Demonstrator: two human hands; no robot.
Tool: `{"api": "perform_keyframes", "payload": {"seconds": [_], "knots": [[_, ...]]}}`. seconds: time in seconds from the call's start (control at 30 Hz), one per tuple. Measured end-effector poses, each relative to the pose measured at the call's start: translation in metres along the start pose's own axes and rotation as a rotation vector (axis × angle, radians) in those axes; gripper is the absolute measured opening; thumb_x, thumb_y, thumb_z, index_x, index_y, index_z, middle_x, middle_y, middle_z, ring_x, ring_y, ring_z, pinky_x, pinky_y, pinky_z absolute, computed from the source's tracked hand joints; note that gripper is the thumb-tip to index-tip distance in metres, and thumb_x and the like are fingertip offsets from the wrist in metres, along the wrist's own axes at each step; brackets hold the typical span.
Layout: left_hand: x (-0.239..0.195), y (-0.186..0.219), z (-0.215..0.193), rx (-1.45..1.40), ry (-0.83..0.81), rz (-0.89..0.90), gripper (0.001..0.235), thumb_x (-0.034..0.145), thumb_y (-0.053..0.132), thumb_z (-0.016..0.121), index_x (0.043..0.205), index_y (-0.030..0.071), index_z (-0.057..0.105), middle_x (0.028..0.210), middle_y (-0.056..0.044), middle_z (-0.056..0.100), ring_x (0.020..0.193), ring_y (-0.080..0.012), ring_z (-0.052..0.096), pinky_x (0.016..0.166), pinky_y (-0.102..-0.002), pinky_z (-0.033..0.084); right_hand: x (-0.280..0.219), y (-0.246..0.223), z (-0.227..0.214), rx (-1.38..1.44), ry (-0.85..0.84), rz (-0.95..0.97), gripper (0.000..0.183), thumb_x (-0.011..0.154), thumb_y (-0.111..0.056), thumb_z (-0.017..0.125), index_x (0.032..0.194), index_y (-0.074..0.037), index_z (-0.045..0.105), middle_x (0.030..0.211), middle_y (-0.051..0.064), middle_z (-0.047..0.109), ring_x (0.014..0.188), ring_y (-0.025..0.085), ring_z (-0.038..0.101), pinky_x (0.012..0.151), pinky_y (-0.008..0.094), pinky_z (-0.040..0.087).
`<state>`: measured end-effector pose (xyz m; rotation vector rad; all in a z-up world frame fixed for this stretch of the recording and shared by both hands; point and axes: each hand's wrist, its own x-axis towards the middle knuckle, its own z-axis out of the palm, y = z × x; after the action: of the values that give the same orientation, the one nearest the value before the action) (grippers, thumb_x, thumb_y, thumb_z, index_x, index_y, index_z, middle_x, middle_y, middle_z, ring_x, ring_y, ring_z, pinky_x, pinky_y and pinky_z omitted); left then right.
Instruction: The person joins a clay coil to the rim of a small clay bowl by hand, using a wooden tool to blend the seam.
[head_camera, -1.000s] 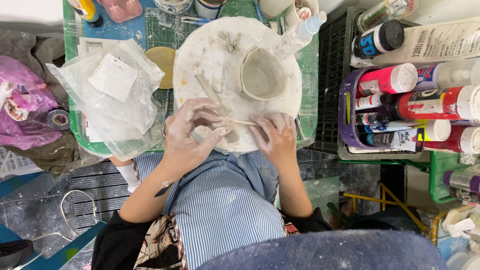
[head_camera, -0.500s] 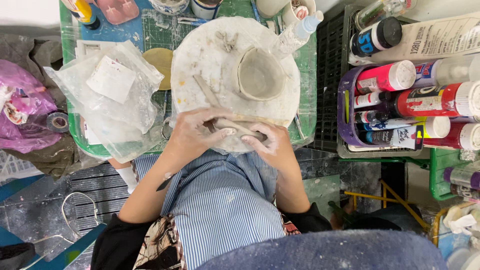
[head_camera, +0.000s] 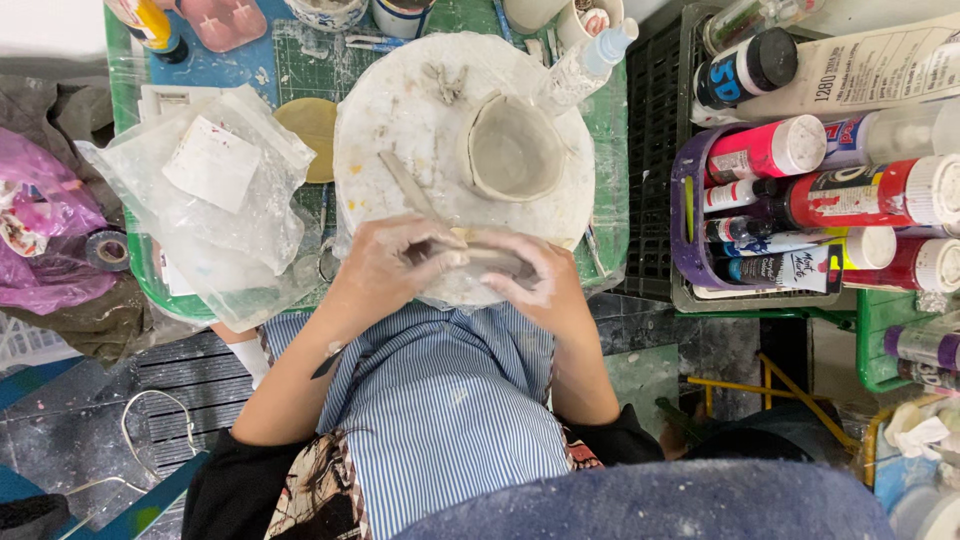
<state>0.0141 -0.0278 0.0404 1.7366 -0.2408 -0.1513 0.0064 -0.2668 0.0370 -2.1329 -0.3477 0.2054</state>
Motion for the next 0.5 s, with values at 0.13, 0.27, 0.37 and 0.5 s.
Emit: {"api": "perform_keyframes", "payload": {"seconds": [0.13, 0.27, 0.37, 0.5], "knots": [[0.005, -0.004, -0.003, 0.094, 0.071, 0.036, 0.029, 0.086, 0.011, 0.084, 0.112, 0.005, 0.075, 0.090, -0.007, 0.069, 0.070, -0.0140, 0.063, 0.063, -0.025, 0.052, -0.001, 0.024, -0.002, 0.232, 0.077, 0.087, 0.032, 0.088, -0.007, 0.081, 0.118, -0.002, 0.070, 0.108, 0.011, 0.078, 0.094, 0.013, 0.075, 0.078, 0.025, 0.059], [0.007, -0.002, 0.006, -0.105, 0.109, 0.182, 0.045, 0.088, 0.006, 0.075, 0.131, 0.003, 0.064, 0.108, -0.010, 0.069, 0.094, -0.0143, 0.070, 0.081, -0.027, 0.061, -0.014, 0.043, -0.001, 0.263, 0.237, -0.023, 0.023, 0.089, 0.001, 0.079, 0.110, 0.001, 0.068, 0.111, 0.013, 0.074, 0.098, 0.015, 0.072, 0.085, 0.026, 0.058], [0.010, -0.003, 0.016, -0.102, 0.183, 0.170, 0.036, 0.091, 0.005, 0.073, 0.126, 0.003, 0.063, 0.109, -0.009, 0.072, 0.098, -0.0156, 0.074, 0.086, -0.029, 0.062, -0.015, 0.050, -0.006, 0.197, 0.332, -0.099, 0.022, 0.090, 0.004, 0.077, 0.109, 0.002, 0.067, 0.111, 0.012, 0.072, 0.098, 0.016, 0.071, 0.086, 0.028, 0.059], [0.017, -0.006, 0.024, 0.113, 0.263, 0.160, 0.024, 0.089, 0.006, 0.078, 0.112, 0.003, 0.070, 0.100, -0.009, 0.074, 0.089, -0.0194, 0.075, 0.078, -0.031, 0.060, -0.011, 0.050, -0.011, 0.185, 0.379, -0.137, 0.023, 0.090, 0.005, 0.077, 0.110, 0.003, 0.066, 0.112, 0.013, 0.070, 0.102, 0.018, 0.070, 0.088, 0.029, 0.058]]}}
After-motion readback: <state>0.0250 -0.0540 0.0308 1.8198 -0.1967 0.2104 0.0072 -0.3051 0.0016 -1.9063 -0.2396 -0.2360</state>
